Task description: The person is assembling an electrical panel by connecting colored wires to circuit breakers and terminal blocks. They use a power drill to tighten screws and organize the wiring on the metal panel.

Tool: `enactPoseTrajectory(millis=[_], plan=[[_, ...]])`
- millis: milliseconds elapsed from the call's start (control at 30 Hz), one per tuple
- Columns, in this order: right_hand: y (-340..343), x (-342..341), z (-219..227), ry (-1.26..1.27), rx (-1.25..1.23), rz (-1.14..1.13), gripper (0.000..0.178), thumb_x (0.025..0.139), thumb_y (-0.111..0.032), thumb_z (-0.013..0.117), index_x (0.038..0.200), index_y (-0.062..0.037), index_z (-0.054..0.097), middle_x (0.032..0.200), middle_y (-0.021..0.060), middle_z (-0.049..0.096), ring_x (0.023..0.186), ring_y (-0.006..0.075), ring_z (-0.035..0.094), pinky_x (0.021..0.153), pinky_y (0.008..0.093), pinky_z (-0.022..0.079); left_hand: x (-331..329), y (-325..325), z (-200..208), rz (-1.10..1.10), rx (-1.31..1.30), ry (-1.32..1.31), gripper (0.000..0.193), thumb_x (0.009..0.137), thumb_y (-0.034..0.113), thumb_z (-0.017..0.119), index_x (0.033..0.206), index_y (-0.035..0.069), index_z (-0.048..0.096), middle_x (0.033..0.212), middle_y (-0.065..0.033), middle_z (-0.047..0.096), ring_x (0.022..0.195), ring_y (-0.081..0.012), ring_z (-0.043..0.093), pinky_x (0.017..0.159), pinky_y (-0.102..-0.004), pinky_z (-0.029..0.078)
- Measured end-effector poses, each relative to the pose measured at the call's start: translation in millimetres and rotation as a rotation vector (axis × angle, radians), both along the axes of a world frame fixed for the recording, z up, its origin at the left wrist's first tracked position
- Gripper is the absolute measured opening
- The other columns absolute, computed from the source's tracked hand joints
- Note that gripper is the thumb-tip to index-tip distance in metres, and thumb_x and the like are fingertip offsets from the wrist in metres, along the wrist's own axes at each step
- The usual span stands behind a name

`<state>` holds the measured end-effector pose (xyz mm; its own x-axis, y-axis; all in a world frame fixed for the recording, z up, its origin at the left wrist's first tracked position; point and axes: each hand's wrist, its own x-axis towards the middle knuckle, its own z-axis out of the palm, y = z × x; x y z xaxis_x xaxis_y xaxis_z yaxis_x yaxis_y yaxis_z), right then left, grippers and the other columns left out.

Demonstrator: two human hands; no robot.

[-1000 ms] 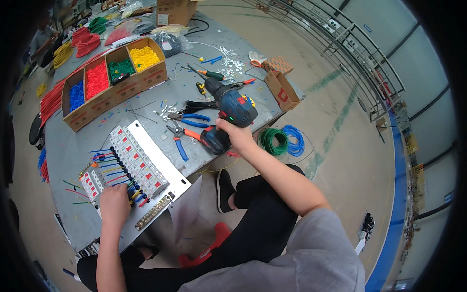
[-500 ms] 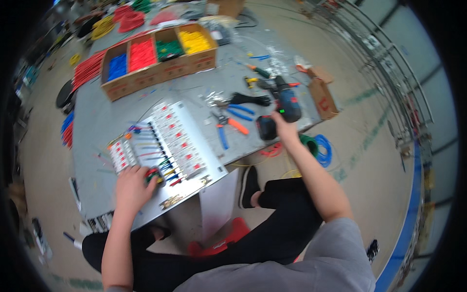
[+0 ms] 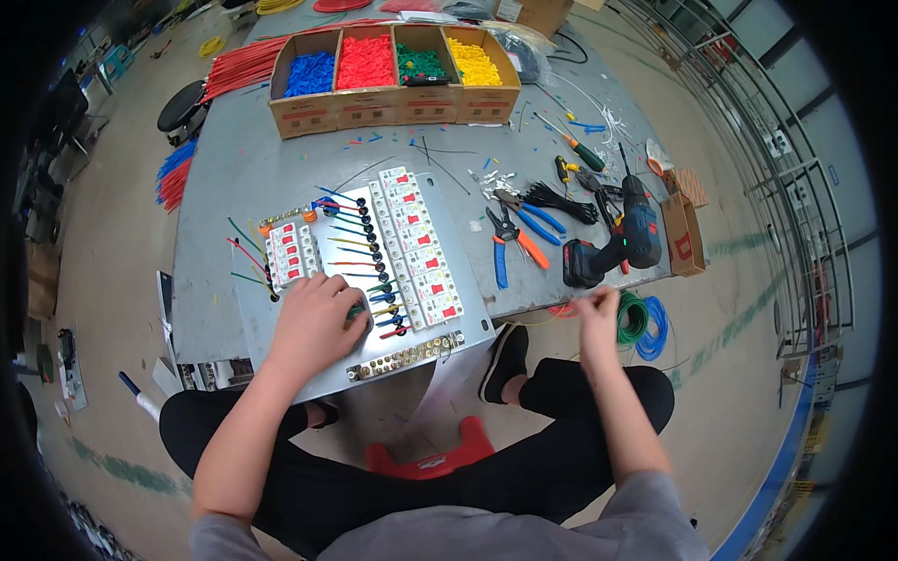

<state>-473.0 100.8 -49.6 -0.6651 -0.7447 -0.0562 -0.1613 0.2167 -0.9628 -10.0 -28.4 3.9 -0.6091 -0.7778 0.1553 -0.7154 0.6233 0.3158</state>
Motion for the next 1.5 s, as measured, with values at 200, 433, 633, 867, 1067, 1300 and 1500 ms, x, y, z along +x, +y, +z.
enactPoseTrajectory(millis=[200, 433, 633, 867, 1067, 1300, 1500], plan=[[-37.4, 110.5, 70.7, 0.805, -0.142, 0.658, 0.028, 0.094, -0.014, 0.077, 0.12, -0.007, 0.067, 0.107, 0.0096, 0.062, 0.107, 0.0286, 0.058, 0.101, 0.0406, 0.045, -10.0, 4.9, -6.3, -0.04, -0.043, -0.152, 0.021, 0.092, 0.025, 0.076, 0.1, 0.006, 0.076, 0.098, -0.0083, 0.07, 0.097, -0.0277, 0.068, 0.097, -0.0427, 0.051], [-122.9, 158.7, 103.2, 0.934, -0.096, 1.089, 0.02, 0.098, -0.02, 0.076, 0.114, -0.0073, 0.075, 0.107, 0.0075, 0.068, 0.114, 0.0296, 0.062, 0.102, 0.0421, 0.047, -9.2, -4.4, -2.2, -0.012, 0.076, -0.134, 0.023, 0.089, 0.026, 0.077, 0.104, 0.008, 0.079, 0.102, -0.0075, 0.073, 0.096, -0.0284, 0.071, 0.095, -0.0419, 0.052], [-176.9, 214.0, 71.3, 1.1, -0.187, 1.239, 0.012, 0.09, -0.019, 0.078, 0.088, -0.0079, 0.08, 0.102, 0.0064, 0.066, 0.11, 0.0278, 0.059, 0.099, 0.041, 0.046, -8.3, -4.8, 1.9, 0.005, 0.11, -0.019, 0.024, 0.086, 0.021, 0.079, 0.106, 0.008, 0.081, 0.107, -0.005, 0.076, 0.095, -0.0268, 0.072, 0.092, -0.0408, 0.053], [-195.9, 221.8, 72.9, 1.219, -0.04, 1.383, 0.027, 0.084, -0.039, 0.088, 0.089, -0.0121, 0.084, 0.104, 0.0026, 0.064, 0.116, 0.0245, 0.055, 0.107, 0.0428, 0.04, -6.4, -10.7, 2.5, -0.012, 0.174, 0.014, 0.03, 0.082, 0.015, 0.076, 0.111, 0.007, 0.082, 0.108, -0.0036, 0.075, 0.1, -0.025, 0.068, 0.091, -0.0422, 0.052], [-192.9, 230.3, 58.6, 1.162, -0.09, 1.424, 0.02, 0.085, -0.032, 0.083, 0.08, -0.0127, 0.082, 0.097, 0.0008, 0.069, 0.112, 0.0215, 0.06, 0.102, 0.0402, 0.043, -6.9, -15.5, -0.9, 0.013, 0.232, 0.035, 0.017, 0.08, 0.011, 0.076, 0.095, 0.007, 0.082, 0.108, -0.0034, 0.075, 0.097, -0.0247, 0.068, 0.087, -0.042, 0.052], [-179.4, 243.5, 59.8, 1.342, -0.046, 1.467, 0.009, 0.087, -0.017, 0.074, 0.095, -0.0118, 0.075, 0.098, 0.0016, 0.068, 0.108, 0.021, 0.062, 0.11, 0.0447, 0.043, -6.8, -14.8, -3.7, 0.062, 0.222, 0.091, 0.01, 0.074, 0.005, 0.073, 0.082, 0.007, 0.079, 0.106, -0.005, 0.076, 0.093, -0.0257, 0.068, 0.081, -0.0422, 0.051], [-175.1, 251.8, 57.3, 1.355, -0.016, 1.446, 0.01, 0.088, -0.017, 0.072, 0.092, -0.0097, 0.077, 0.091, 0.0032, 0.071, 0.106, 0.0226, 0.064, 0.112, 0.0431, 0.044, -5.7, -13.9, -3.4, 0.057, 0.223, 0.102, 0.012, 0.071, 0.004, 0.07, 0.081, 0.006, 0.076, 0.106, -0.0059, 0.076, 0.094, -0.0268, 0.068, 0.082, -0.0423, 0.05]])
